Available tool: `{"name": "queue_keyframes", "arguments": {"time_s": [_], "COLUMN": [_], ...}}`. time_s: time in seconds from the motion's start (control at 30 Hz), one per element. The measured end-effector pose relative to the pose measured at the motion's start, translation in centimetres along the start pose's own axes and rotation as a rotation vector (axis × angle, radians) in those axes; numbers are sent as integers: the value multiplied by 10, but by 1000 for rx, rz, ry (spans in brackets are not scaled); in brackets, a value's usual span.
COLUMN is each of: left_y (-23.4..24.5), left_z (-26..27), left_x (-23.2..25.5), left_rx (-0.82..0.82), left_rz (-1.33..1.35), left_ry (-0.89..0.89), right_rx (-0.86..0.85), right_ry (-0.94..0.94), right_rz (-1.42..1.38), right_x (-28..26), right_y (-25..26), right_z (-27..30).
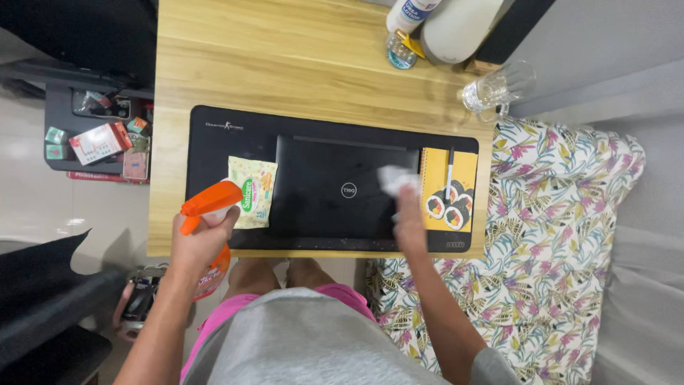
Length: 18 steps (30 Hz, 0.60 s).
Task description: The person wipes a large mousepad and the wooden desk surface with a white wipe, then rearranges items including a laptop, notebook, pen, spray bottle, and glass. The person places the mousepad back on the desk and continues wiping the laptop and surrounding area.
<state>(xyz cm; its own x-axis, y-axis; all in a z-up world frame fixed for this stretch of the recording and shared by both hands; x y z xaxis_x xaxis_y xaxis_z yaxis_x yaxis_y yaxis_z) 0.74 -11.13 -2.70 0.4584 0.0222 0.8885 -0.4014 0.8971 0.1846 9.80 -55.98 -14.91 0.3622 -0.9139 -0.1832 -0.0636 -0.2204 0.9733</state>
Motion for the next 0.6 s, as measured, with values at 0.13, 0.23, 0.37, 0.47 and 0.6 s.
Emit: {"name": "queue_keyframes", "arguments": {"time_s": [0.13, 0.23, 0.37, 0.47, 0.6], "left_y": [7, 6, 8, 9, 9], "left_z": [-12, -24, -36, -43, -44], "left_x": [-7, -8, -27, -26, -22], "left_rx": [-44, -83, -114, -141, -173], "left_rz": [-176, -234, -272, -338, -288], "left_ry": [51, -7, 134, 137, 162], "right_rx": [68, 22, -53, -127, -77], "right_ry": [-179, -115, 255, 328, 180], "right_rz": [61, -13, -193, -296, -184], "right_x": [-21, -123, -231, -214, -131], "right_y": [-13, -48, -49, -32, -26], "right_z": [-6, -28, -24, -4, 3]}}
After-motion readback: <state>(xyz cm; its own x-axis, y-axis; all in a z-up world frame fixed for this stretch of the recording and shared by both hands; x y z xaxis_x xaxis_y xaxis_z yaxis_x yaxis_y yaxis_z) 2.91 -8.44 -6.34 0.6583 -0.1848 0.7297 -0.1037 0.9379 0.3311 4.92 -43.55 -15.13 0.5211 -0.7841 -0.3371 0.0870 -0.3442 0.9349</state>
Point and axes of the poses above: each hand's wrist, its own z-axis away from the middle knuckle, its own y-axis out of the back of the hand, x = y × z, the point moved 8 cm from there along -z, towards the middle knuckle, and after that the axes turned 11 degrees about z, right-handed, at the moved point
